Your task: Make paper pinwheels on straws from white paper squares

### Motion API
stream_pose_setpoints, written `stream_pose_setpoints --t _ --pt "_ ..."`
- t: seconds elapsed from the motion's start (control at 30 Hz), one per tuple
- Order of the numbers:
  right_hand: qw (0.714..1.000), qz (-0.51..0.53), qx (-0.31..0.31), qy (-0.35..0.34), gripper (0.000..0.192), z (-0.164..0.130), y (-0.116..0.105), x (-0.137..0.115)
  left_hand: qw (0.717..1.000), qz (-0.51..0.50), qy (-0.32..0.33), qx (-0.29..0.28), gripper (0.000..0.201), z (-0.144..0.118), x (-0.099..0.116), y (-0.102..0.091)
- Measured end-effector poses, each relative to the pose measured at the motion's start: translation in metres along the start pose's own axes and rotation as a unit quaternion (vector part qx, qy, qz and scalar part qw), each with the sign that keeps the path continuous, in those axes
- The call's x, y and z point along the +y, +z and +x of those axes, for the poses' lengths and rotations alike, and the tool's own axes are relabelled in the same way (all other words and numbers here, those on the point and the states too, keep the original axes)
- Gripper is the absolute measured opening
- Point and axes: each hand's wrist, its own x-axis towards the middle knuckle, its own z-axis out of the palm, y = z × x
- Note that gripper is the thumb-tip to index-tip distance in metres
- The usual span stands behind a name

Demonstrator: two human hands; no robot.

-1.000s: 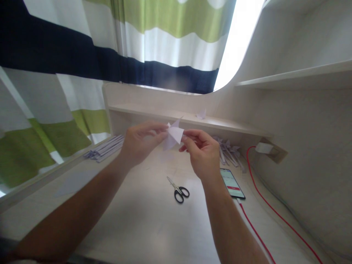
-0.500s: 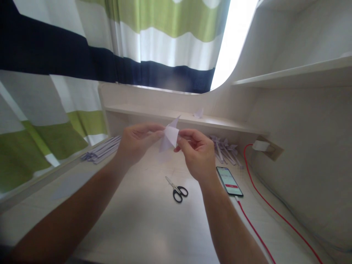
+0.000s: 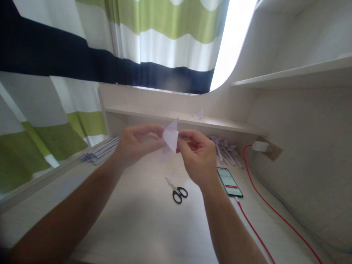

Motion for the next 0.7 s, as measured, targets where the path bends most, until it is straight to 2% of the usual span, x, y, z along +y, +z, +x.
stream_pose_setpoints --t 0.3,0.47,0.7 --pt "0.998 -0.051 -0.012 -0.024 0.013 -0.004 0.001 -0.006 1.0 0.012 -0.001 0.028 0.027 -0.001 0.0 0.006" --pt "0.993 -0.1 -0.027 -0.057 0.016 -0.007 0.001 -0.01 1.0 -0.018 -0.018 0.009 0.03 0.0 -0.001 0.005" --pt "0.982 -0.149 0.003 -0.115 0.014 -0.011 0.001 -0.016 0.997 -0.067 -0.032 -0.008 0.03 0.001 -0.007 0.004"
